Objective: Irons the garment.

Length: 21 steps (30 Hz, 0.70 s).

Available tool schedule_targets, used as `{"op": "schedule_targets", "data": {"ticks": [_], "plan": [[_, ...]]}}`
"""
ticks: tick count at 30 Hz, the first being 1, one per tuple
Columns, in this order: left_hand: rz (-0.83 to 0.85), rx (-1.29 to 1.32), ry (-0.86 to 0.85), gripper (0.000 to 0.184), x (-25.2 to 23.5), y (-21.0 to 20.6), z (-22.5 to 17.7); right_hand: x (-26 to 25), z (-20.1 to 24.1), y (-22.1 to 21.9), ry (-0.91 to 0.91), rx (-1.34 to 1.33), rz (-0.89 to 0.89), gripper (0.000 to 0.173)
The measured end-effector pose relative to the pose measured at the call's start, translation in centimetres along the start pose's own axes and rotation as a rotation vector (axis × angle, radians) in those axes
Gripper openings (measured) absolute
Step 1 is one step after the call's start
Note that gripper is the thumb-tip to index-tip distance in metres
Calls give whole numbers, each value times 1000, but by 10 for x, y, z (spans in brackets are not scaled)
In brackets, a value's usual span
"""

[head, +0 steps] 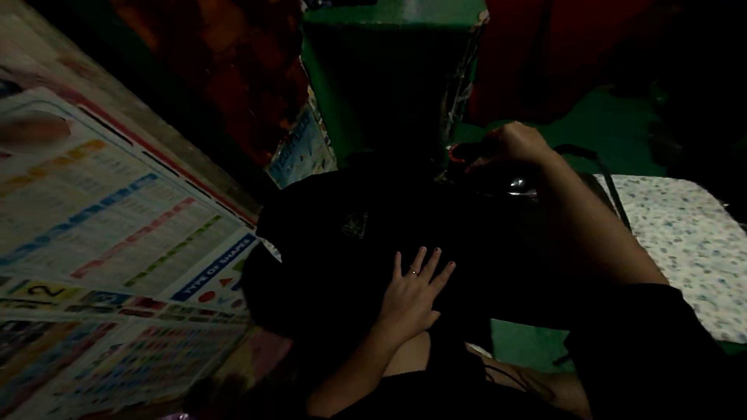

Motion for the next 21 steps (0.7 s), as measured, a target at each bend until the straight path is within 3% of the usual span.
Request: {"op": "schedule_targets", "data": {"ticks": [4, 10, 16, 21], "plan": [[-13, 26, -23, 100, 0, 2, 0, -10, 14, 0, -156, 16, 14, 54], [16, 19, -33, 100, 1, -2, 0, -21, 46, -13, 122, 16, 85, 57], [68, 71, -11, 87, 1, 1, 0, -10, 81, -9, -137, -69, -53, 48], [112, 21, -1, 78, 1, -3, -1, -23, 112, -24, 154, 17, 67, 53]]}}
Point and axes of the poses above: each hand's wrist, its own x-axis away from the middle knuckle, its own y-axis out of the back of the hand, z = x × y, the point moved 9 cm from there along -x, towards the middle knuckle, and after that the axes turned 12 degrees about z, right-handed, at the moved point
